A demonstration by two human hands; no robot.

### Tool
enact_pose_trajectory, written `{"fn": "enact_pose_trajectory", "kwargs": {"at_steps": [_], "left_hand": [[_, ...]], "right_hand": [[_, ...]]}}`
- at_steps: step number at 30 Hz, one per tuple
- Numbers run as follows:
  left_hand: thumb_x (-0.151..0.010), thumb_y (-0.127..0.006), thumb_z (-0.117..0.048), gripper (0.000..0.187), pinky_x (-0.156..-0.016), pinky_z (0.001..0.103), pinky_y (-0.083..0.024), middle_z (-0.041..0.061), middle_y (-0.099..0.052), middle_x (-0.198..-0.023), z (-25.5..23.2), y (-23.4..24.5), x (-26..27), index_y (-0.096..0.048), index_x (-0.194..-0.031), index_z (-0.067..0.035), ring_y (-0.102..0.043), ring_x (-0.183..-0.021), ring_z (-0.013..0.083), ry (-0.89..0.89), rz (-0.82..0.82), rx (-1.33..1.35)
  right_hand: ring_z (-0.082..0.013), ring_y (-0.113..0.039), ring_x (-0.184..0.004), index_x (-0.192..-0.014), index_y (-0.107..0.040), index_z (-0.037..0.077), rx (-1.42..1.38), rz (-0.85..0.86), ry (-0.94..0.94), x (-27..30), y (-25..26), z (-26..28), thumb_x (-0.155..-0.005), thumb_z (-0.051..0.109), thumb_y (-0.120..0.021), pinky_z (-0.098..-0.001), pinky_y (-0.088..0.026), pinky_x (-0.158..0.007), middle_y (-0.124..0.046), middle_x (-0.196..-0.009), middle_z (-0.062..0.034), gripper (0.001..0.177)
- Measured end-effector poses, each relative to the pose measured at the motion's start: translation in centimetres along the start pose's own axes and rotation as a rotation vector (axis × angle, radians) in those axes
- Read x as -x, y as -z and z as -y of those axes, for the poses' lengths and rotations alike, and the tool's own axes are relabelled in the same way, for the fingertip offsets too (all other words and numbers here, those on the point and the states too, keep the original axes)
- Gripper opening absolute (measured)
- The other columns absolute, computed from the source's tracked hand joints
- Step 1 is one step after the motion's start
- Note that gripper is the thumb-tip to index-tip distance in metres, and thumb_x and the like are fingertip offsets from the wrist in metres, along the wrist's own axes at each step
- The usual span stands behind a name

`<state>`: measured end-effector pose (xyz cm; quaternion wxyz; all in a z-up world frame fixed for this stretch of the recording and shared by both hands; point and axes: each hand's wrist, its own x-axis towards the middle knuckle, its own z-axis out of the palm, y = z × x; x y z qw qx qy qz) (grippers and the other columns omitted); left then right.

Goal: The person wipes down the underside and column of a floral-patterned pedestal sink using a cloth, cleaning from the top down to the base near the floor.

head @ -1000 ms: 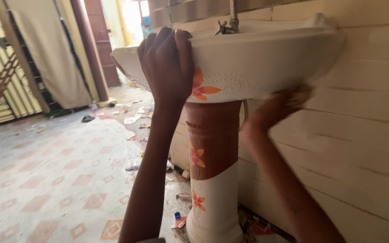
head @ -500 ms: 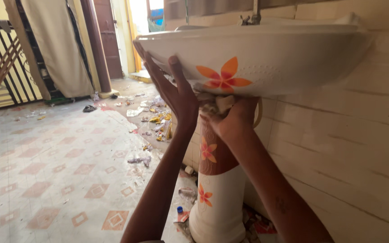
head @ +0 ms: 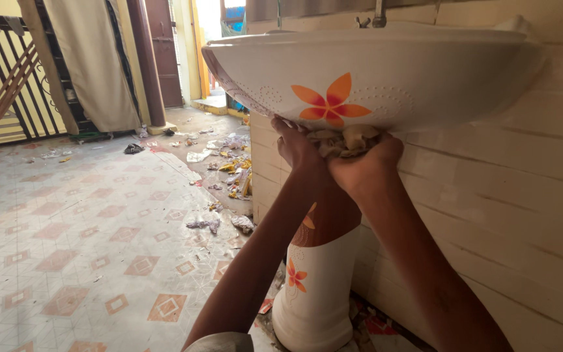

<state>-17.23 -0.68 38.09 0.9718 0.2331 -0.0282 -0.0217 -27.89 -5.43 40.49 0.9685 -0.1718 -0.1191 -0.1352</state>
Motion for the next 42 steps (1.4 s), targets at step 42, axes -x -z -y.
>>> {"fn": "enact_pose_trajectory", "kwargs": {"at_steps": [42], "left_hand": [[-0.085,-0.069,-0.018,0.028,-0.069,0.036,-0.06,0.015,-0.078,-0.086,-4.3,4.3,-0.3,-0.074,-0.096,0.007,-0.074,-0.075,0.0208,-0.632,-0.07,-0.32]], "right_hand": [[-0.0098,-0.064,-0.092,-0.117,-0.064,0.018,0.657,0.025,0.019,-4.7,3.7,-8.8,-0.098,0.033,-0.055,-0.025,-0.052,-0.073,-0.067,-0.107,0.0006,0.026]]}}
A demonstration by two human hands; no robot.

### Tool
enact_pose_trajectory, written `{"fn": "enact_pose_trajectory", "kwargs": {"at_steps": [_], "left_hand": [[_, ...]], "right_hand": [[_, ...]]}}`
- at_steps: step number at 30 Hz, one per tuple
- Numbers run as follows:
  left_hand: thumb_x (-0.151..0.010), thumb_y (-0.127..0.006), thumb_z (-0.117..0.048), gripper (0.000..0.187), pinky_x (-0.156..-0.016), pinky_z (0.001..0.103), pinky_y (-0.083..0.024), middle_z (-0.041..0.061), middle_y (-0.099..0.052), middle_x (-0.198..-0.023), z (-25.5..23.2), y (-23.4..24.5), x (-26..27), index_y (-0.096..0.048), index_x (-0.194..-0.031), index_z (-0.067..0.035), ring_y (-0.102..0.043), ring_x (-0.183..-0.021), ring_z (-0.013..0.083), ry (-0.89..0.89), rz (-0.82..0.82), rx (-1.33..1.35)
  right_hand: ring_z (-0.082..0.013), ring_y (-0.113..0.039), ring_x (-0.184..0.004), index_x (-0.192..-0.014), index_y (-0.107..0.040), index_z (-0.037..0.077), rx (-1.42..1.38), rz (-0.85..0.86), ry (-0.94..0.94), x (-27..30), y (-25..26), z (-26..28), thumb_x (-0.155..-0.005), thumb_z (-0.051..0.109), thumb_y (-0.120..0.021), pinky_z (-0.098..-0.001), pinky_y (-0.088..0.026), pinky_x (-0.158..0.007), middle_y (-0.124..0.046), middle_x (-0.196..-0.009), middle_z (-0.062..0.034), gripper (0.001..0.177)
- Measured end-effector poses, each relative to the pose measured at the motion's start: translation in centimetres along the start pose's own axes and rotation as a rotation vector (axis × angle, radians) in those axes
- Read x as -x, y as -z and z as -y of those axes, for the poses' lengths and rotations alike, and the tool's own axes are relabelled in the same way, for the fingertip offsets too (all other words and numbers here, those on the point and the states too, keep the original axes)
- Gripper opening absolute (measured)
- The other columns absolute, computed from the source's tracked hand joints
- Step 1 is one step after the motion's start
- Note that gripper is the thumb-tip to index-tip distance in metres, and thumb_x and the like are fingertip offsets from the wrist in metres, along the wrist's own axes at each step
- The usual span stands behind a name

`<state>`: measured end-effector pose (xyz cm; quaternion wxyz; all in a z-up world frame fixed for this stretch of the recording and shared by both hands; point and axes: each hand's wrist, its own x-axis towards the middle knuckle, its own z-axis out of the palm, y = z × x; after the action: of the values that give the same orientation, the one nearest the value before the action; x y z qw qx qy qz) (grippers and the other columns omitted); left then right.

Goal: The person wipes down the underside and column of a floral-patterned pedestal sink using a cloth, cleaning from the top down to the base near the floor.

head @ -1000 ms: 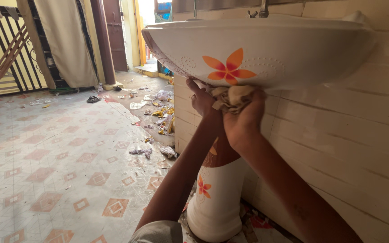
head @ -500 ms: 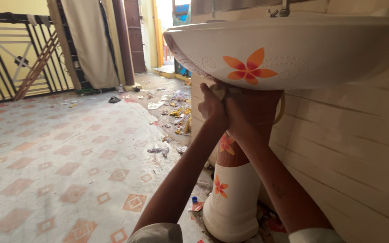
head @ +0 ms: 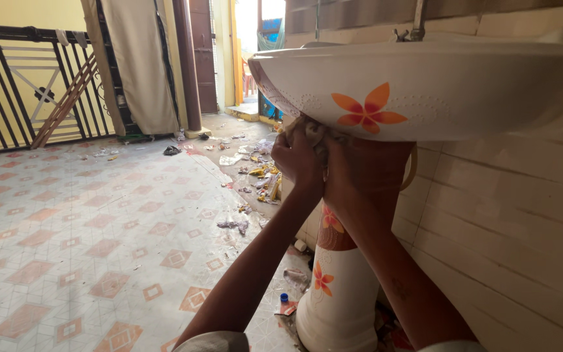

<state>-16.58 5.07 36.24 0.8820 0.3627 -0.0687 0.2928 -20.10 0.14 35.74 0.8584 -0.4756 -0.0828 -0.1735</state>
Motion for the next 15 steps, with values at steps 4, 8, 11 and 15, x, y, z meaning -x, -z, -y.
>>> {"fn": "enact_pose_trajectory", "kwargs": {"at_steps": [4,8,11,15], "left_hand": [[-0.088,-0.07,-0.023,0.03,-0.071,0.036,-0.056,0.014,-0.074,-0.081,-3.4,-0.4,2.4,-0.073,-0.092,0.007,-0.068,-0.073,0.019,-0.218,0.083,-0.109],[-0.089,-0.067,-0.026,0.029,-0.071,0.033,-0.056,0.01,-0.073,-0.08,-4.8,-0.3,4.0,-0.071,-0.094,0.003,-0.069,-0.073,0.0156,-0.296,0.162,-0.1],[-0.09,-0.066,-0.026,0.03,-0.069,0.035,-0.054,0.013,-0.072,-0.076,-3.8,-0.3,4.0,-0.07,-0.092,0.004,-0.065,-0.07,0.0171,-0.268,0.136,-0.121],[-0.091,-0.066,-0.026,0.031,-0.071,0.041,-0.052,0.018,-0.071,-0.077,-0.9,-0.8,3.3,-0.072,-0.094,0.004,-0.067,-0.072,0.0258,-0.239,0.0,-0.325]], "right_hand": [[-0.0117,-0.066,-0.097,-0.12,-0.063,0.016,-0.102,-0.047,0.06,2.4,-0.8,1.2,-0.097,0.035,-0.056,-0.026,-0.054,-0.077,-0.068,-0.112,-0.0023,0.031],[-0.0161,-0.068,-0.103,-0.124,-0.061,0.007,-0.082,-0.018,0.292,3.4,-0.7,1.7,-0.097,0.026,-0.06,-0.0297,-0.058,-0.085,-0.068,-0.116,-0.0081,0.033],[-0.0165,-0.068,-0.103,-0.122,-0.064,0.005,-0.013,-0.058,0.297,3.0,0.3,1.1,-0.096,0.023,-0.062,-0.0305,-0.058,-0.086,-0.069,-0.117,-0.0078,0.032],[-0.0163,-0.068,-0.104,-0.122,-0.063,0.007,-0.074,0.022,0.229,0.9,2.5,0.3,-0.095,0.02,-0.06,-0.0306,-0.058,-0.088,-0.069,-0.117,-0.006,0.03]]}}
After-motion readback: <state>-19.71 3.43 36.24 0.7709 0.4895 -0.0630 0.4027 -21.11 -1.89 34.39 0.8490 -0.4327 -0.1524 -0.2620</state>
